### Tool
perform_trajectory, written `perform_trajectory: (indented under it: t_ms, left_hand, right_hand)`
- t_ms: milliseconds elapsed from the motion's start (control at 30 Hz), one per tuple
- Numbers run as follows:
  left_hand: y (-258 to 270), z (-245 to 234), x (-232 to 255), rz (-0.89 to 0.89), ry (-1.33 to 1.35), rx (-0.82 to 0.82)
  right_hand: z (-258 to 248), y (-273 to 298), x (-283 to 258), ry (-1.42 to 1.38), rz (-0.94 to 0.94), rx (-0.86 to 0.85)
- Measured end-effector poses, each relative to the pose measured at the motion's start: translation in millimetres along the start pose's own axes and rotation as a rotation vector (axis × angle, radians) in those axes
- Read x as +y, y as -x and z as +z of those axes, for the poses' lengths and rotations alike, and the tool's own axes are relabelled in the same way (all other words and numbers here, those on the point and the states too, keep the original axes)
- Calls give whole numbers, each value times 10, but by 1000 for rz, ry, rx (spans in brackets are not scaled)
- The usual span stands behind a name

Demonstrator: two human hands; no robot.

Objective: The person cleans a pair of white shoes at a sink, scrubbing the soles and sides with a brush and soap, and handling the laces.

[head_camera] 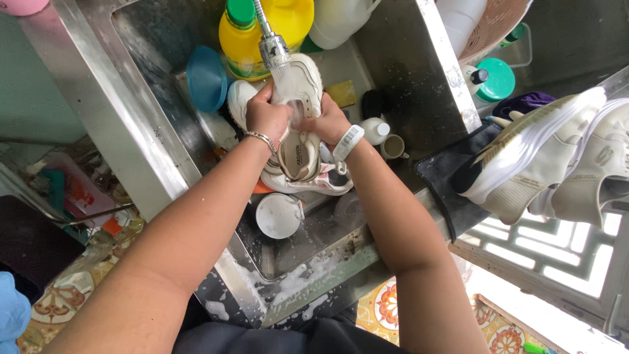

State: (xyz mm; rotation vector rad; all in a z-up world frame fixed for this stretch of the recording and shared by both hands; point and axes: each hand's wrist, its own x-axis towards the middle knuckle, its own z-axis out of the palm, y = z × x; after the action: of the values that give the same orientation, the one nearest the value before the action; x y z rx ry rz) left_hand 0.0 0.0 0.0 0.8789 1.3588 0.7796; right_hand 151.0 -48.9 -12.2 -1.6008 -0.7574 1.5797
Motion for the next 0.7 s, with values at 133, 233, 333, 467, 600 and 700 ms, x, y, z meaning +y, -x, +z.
perform_trajectory:
  t_ms: [133,233,333,467,600,700]
  left_hand:
    - [9,-29,72,26,-57,-17]
    - [4,-29,126,-54,91,-54]
    - [-10,-63,114,55,-20,-78]
    - [-131,-71,43,42,59,-196]
    - [-148,-95,26,39,-14,-268]
    - [-156,-130,31,0,-57,-361]
  right_hand:
    - [24,7,-14,-43,-44,-37]
    - [104,105,-140,-45,-20,-26]
    - [162,221,-351,-167,18,-42]
    - [188,277,-457,-210,118,-52]
    - [125,129,-251,-50,-53,53]
    - [41,25,-131,-66,-159,142]
